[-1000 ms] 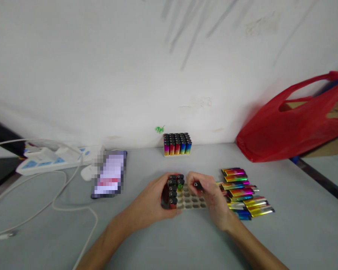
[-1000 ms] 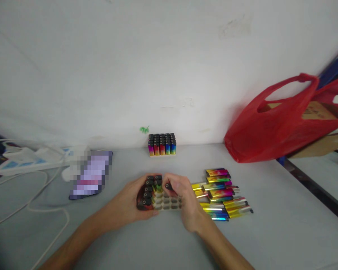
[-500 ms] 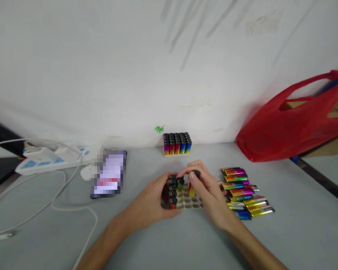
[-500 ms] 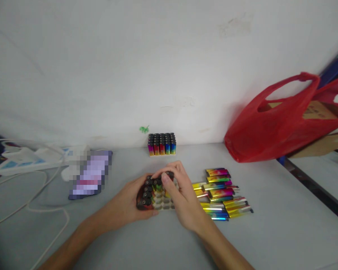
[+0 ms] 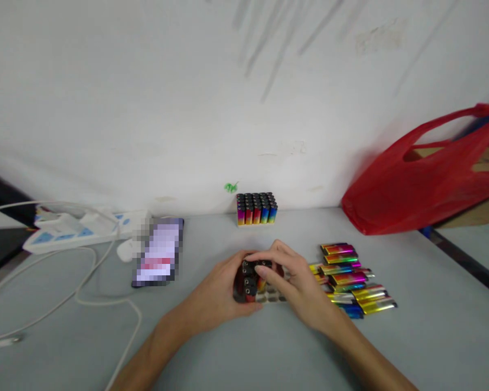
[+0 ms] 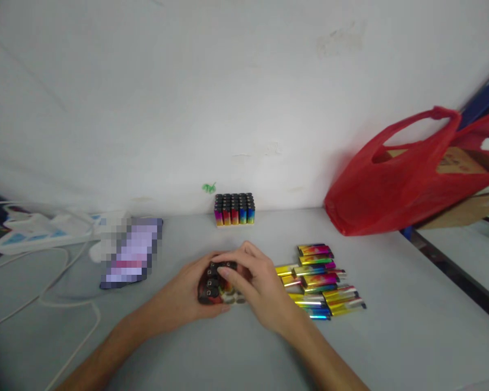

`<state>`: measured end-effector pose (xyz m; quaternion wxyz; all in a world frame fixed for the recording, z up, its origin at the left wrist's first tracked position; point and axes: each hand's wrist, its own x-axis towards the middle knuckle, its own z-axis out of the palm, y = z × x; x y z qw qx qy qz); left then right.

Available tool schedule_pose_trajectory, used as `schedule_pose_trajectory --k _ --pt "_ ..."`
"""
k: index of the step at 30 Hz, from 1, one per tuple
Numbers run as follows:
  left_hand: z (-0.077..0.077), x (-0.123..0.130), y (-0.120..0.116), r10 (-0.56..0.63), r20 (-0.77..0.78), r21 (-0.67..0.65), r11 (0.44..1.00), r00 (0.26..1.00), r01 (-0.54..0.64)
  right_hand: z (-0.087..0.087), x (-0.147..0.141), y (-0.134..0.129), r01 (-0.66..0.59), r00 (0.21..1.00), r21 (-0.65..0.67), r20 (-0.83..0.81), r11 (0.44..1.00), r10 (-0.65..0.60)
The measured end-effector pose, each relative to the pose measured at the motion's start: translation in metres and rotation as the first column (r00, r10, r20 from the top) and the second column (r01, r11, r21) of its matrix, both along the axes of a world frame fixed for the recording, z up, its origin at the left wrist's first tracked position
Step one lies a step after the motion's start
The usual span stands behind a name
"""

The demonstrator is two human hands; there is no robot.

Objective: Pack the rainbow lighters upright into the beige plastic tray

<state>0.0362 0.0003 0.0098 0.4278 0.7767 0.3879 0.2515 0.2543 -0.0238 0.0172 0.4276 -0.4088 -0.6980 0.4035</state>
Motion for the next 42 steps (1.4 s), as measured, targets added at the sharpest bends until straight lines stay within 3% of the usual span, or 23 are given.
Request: schedule_pose_trajectory --k 6,14,24,35,42 --pt "0.001 -0.001 0.0 -0.014 -0.002 -0.016 1.0 1.0 0.014 -0.001 0.004 0.001 0.051 0.998 0.028 0.038 0.998 -0.052" --pt "0.003 -0.001 0.0 -0.015 0.005 -0.014 1.0 1.0 0.015 -0.003 0.007 0.002 0.07 0.995 0.183 0.057 0.981 -0.082" --pt "-0.004 -0.002 0.001 -0.022 0.014 -0.005 1.0 1.0 0.022 0.001 0.009 0.0 0.016 0.995 0.026 0.099 1.0 -0.019" --pt "-0.002 -0.001 -0.001 -0.011 0.024 0.0 1.0 1.0 0.011 0.002 0.011 0.0 0.116 0.992 0.116 0.031 0.986 -0.12" --pt "0.001 -0.001 -0.001 -0.017 0.03 -0.004 1.0 0.999 0.017 0.0 0.009 0.001 0.065 0.993 0.083 0.09 0.994 -0.072"
